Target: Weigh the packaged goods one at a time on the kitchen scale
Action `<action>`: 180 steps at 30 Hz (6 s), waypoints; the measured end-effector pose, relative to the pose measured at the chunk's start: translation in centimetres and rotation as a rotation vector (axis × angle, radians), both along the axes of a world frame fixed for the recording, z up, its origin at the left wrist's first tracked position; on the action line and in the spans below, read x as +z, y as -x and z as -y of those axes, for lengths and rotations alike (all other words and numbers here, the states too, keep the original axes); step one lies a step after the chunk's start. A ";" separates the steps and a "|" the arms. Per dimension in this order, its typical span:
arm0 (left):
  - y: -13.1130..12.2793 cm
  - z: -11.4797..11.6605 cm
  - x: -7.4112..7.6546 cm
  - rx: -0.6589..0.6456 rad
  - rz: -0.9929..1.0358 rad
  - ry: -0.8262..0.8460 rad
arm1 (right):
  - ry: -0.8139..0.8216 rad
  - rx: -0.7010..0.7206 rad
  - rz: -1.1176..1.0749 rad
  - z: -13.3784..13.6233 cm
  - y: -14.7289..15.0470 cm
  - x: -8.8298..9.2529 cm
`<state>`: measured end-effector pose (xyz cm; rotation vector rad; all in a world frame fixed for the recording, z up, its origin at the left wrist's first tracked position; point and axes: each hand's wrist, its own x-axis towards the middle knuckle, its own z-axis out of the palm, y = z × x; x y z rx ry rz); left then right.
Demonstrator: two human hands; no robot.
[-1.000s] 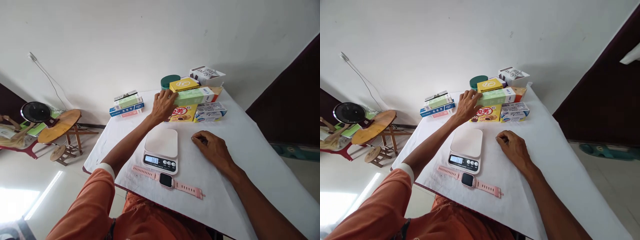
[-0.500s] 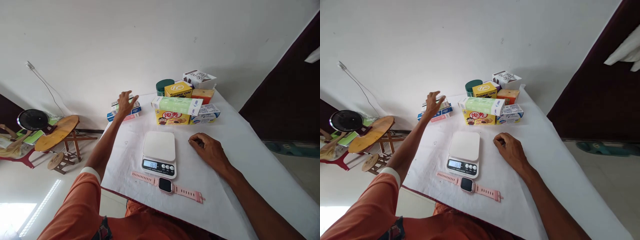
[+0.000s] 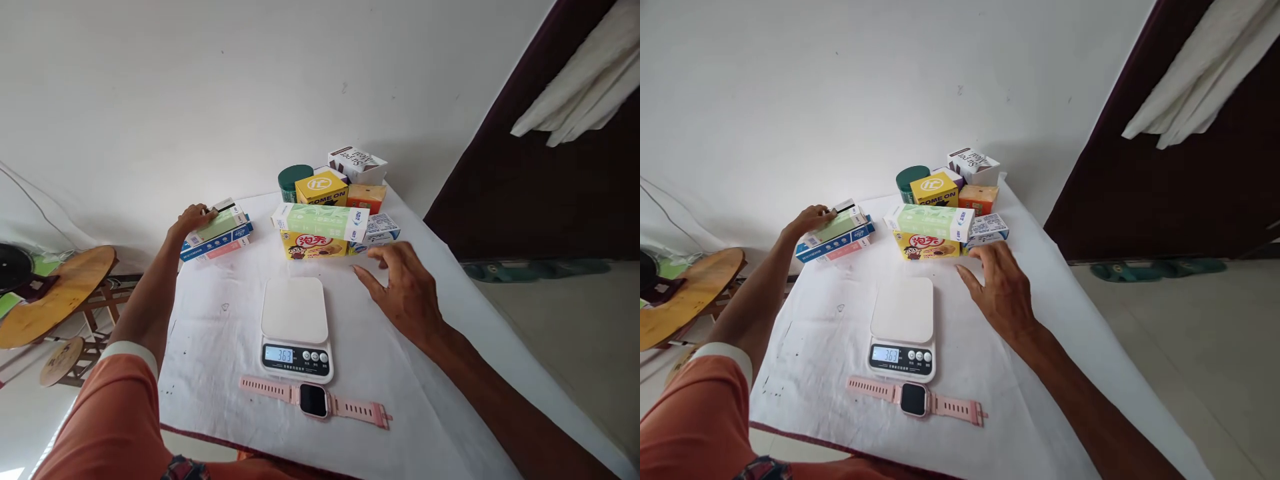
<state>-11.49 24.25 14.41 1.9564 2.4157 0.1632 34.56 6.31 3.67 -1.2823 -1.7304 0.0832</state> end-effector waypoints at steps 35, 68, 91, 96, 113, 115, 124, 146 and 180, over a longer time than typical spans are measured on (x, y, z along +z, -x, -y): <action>-13.4 19.7 -3.2 -0.691 0.105 -0.167 | 0.332 0.051 -0.365 4.2 1.5 -3.8; -35.0 14.9 -6.8 -0.831 -0.268 -0.108 | 0.058 -0.292 -0.685 3.4 -3.4 -2.3; -6.8 13.4 -4.0 -0.141 -0.086 -0.381 | 0.547 0.024 -0.525 4.1 -0.7 -3.4; -4.7 9.3 -1.8 -0.093 -0.086 -0.185 | 0.507 -0.013 -0.503 3.7 -1.0 -4.2; -5.9 15.0 1.6 -0.247 -0.065 -0.223 | 0.486 0.069 -0.537 4.2 -0.9 -2.6; -7.5 17.6 1.0 -0.377 -0.068 -0.216 | 0.472 0.069 -0.520 4.2 -0.9 -2.7; -17.1 22.7 -4.4 -0.794 -0.066 -0.002 | 0.446 0.062 -0.531 4.1 -0.8 -3.0; -17.4 22.2 -3.9 -0.760 -0.063 0.017 | 0.348 0.009 -0.601 4.1 -1.1 -2.4; -6.6 13.7 -5.6 -0.217 -0.107 -0.322 | 0.562 0.004 -0.562 3.4 -1.4 -3.7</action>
